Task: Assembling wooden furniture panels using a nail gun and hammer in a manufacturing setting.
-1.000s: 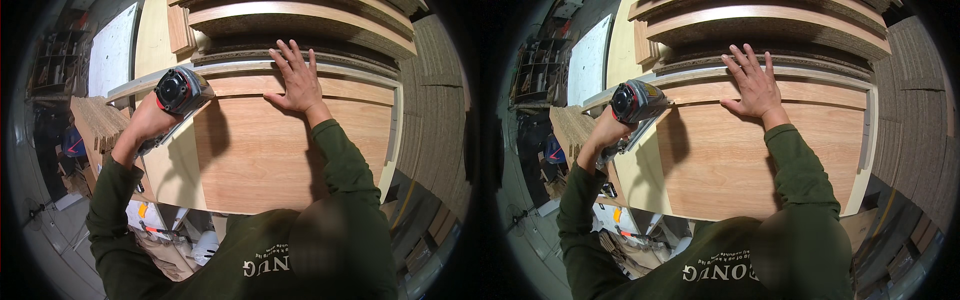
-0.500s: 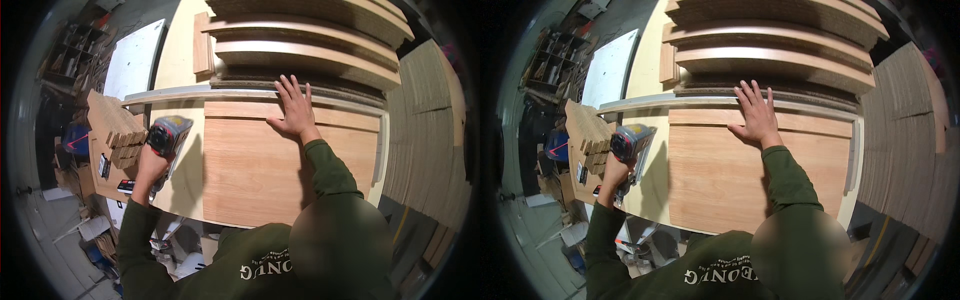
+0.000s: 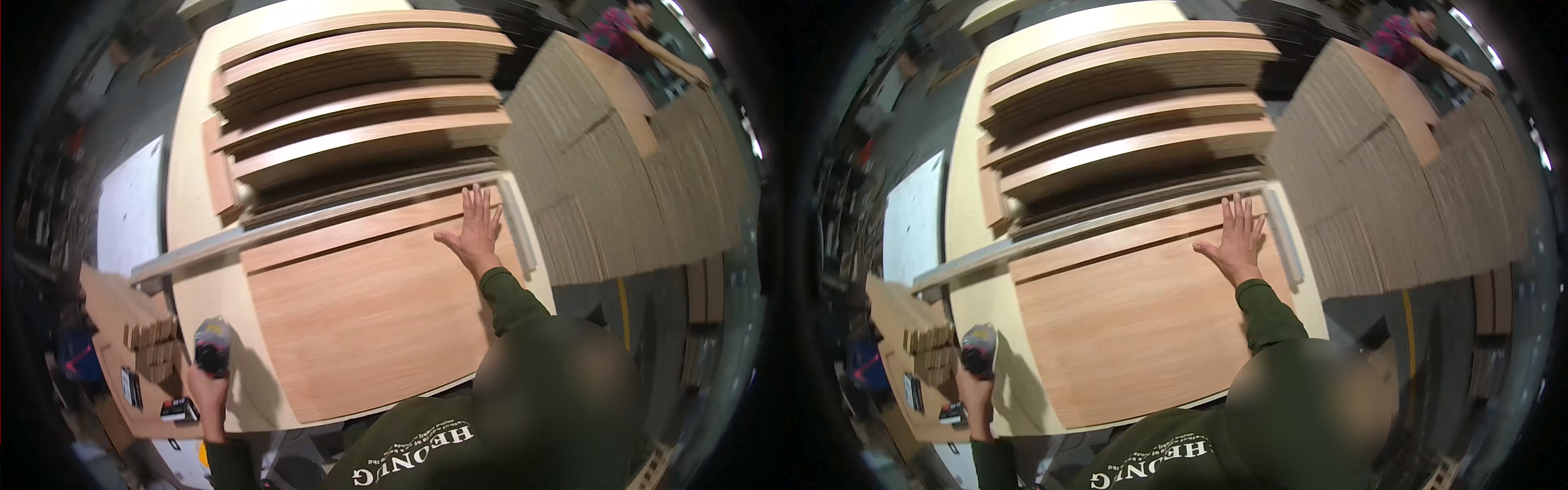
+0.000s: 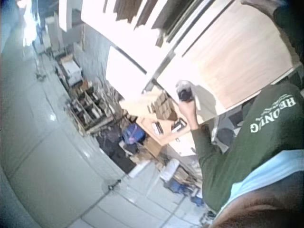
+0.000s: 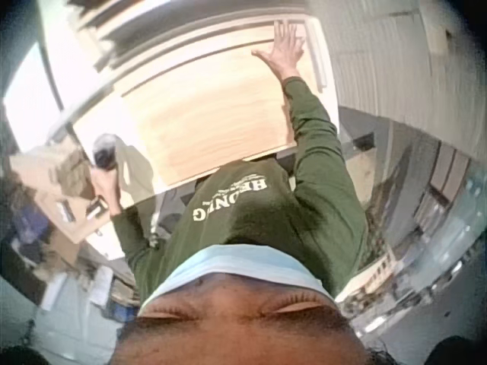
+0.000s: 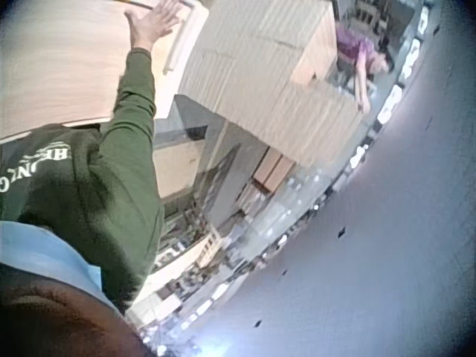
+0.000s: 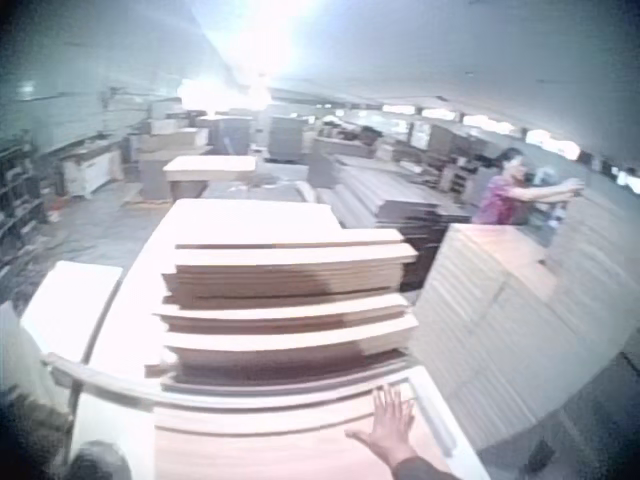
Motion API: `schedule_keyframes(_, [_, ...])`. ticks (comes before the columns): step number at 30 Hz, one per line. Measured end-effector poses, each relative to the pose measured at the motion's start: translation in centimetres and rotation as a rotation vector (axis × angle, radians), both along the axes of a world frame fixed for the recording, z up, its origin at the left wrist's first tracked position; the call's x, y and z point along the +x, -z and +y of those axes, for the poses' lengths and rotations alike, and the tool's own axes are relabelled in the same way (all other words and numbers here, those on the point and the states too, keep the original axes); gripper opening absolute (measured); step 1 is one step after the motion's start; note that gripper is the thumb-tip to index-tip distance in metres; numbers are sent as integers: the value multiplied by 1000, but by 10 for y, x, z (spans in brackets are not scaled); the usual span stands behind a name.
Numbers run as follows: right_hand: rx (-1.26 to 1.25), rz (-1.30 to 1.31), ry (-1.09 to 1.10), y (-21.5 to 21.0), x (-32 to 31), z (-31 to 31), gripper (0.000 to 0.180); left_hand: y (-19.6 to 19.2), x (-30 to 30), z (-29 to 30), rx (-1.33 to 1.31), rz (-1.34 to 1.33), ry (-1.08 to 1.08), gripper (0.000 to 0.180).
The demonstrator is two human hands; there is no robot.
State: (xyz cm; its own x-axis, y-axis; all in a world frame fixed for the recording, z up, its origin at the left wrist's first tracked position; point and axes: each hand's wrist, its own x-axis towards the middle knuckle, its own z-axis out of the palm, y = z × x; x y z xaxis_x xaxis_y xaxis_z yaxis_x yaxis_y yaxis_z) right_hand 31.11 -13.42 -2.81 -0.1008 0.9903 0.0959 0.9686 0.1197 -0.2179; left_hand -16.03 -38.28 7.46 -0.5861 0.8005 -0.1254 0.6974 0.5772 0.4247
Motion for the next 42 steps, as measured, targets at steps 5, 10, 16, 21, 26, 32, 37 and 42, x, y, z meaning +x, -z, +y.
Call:
schedule_keyframes(5, [19, -112, 169, -19, 87, 9, 89, -29, 39, 31, -2, -384, -9, 40])
schedule_keyframes(10, [-134, 555, 121, 27, 170, 57, 51, -75, 180, 130, -13, -528, 403, 30])
schedule_keyframes(16, [-183, 583, 402, 7, 129, 68, 52, -82, 327, 248, -213, -640, 563, 23])
schedule_keyframes(21, [-202, 611, 446, 14, 130, 74, 66, -60, 388, 306, -325, -575, 674, 19])
schedule_keyframes(26, [-156, 608, 416, 21, 130, 73, 65, -39, 406, 326, -385, -519, 694, 10])
schedule_keyframes(32, [-161, 614, 422, 21, 130, 73, 65, -31, 411, 328, -421, -507, 679, 10])
schedule_keyframes(37, [-158, 613, 429, 21, 128, 74, 65, -24, 409, 330, -420, -532, 700, 11])
schedule_keyframes(42, [-148, 615, 429, 23, 129, 74, 65, -24, 412, 330, -420, -543, 710, 12])
